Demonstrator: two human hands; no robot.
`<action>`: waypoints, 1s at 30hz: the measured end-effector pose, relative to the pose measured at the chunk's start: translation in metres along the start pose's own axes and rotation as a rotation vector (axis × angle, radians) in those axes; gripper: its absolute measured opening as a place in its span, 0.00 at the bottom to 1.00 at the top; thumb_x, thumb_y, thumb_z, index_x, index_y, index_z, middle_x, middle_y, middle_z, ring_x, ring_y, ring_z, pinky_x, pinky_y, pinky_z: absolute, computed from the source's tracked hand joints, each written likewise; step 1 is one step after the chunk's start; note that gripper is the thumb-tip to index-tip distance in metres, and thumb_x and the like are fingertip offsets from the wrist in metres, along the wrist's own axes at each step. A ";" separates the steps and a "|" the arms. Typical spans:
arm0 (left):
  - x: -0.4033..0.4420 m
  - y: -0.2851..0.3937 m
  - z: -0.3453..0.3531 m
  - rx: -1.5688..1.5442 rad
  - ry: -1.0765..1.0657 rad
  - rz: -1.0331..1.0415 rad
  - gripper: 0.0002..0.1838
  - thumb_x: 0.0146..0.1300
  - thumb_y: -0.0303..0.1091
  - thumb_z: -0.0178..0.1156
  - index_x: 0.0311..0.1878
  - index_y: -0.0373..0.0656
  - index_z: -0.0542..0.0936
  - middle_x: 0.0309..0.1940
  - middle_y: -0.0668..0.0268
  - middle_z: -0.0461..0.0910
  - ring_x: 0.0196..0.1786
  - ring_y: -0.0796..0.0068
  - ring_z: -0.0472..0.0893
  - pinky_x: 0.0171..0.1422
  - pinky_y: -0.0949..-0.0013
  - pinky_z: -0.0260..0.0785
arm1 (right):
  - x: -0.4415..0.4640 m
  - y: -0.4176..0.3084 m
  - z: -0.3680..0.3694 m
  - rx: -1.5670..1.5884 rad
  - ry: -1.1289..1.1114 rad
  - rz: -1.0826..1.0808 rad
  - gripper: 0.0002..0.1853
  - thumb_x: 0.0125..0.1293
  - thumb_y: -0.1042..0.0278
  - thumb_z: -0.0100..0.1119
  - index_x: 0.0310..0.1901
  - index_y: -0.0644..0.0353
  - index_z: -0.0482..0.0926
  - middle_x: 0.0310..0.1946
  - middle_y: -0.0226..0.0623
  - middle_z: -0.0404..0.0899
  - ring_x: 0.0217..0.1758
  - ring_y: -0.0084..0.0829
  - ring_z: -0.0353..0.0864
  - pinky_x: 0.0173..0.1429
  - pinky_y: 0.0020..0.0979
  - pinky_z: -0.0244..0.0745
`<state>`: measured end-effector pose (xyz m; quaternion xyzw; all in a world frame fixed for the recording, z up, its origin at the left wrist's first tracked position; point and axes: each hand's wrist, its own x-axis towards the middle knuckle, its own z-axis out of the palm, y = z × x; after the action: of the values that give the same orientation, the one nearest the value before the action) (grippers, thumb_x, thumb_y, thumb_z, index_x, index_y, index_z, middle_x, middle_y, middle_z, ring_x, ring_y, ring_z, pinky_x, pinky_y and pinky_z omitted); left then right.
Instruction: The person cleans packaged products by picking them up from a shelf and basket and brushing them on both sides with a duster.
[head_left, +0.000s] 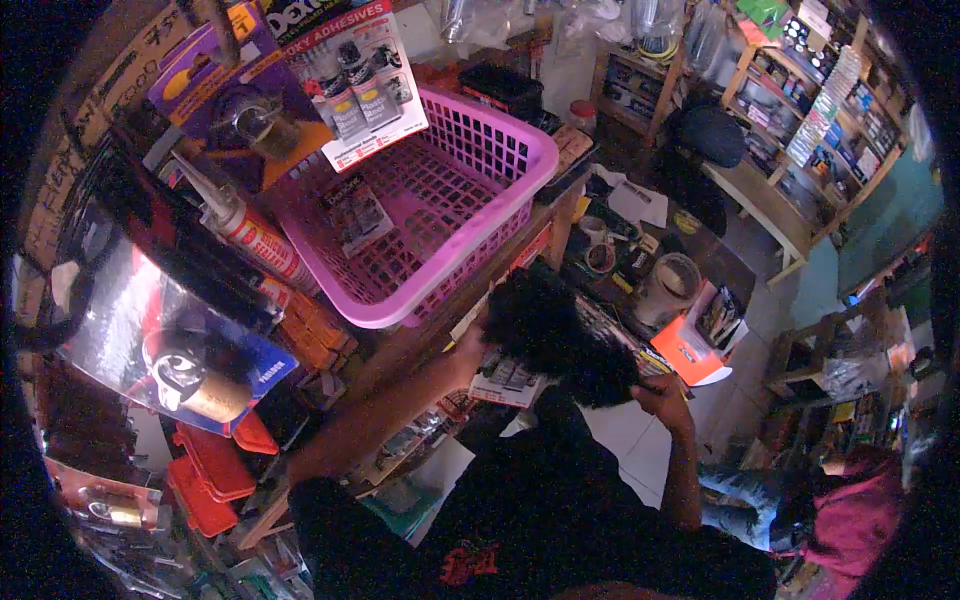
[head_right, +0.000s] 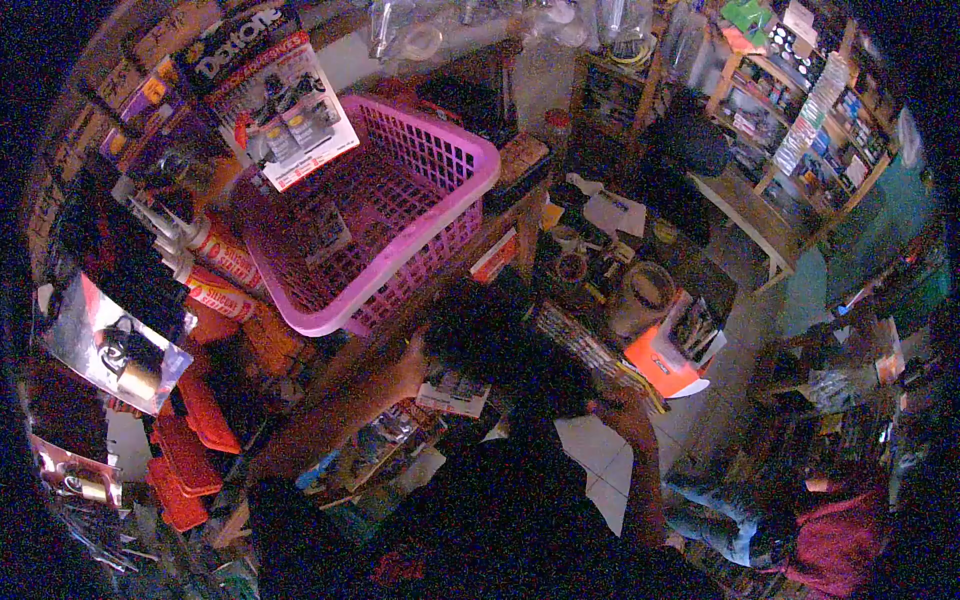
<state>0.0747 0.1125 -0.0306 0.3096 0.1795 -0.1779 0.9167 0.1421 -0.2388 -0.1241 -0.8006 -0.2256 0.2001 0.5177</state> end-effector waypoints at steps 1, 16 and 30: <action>0.001 0.000 0.000 0.003 0.001 0.006 0.40 0.57 0.74 0.38 0.54 0.46 0.71 0.42 0.62 0.77 0.42 0.65 0.76 0.47 0.59 0.69 | 0.002 0.008 0.001 -0.009 0.015 -0.045 0.21 0.59 0.63 0.61 0.13 0.56 0.64 0.10 0.20 0.59 0.13 0.15 0.54 0.17 0.24 0.48; -0.012 0.001 0.014 0.045 0.102 0.029 0.37 0.57 0.73 0.39 0.48 0.47 0.74 0.38 0.65 0.77 0.38 0.70 0.75 0.41 0.62 0.69 | 0.014 -0.019 0.010 -0.035 -0.153 0.066 0.18 0.60 0.62 0.59 0.15 0.58 0.68 0.11 0.24 0.63 0.15 0.16 0.59 0.20 0.25 0.53; -0.005 -0.011 0.002 0.227 0.265 0.208 0.35 0.57 0.72 0.41 0.43 0.48 0.77 0.33 0.67 0.78 0.34 0.74 0.75 0.35 0.64 0.68 | -0.002 0.021 0.015 0.060 -0.152 0.075 0.18 0.63 0.68 0.54 0.16 0.57 0.67 0.11 0.22 0.61 0.13 0.16 0.56 0.18 0.23 0.47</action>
<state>0.0659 0.1041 -0.0327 0.4487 0.2446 -0.0591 0.8575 0.1353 -0.2360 -0.1493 -0.7750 -0.2279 0.2865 0.5151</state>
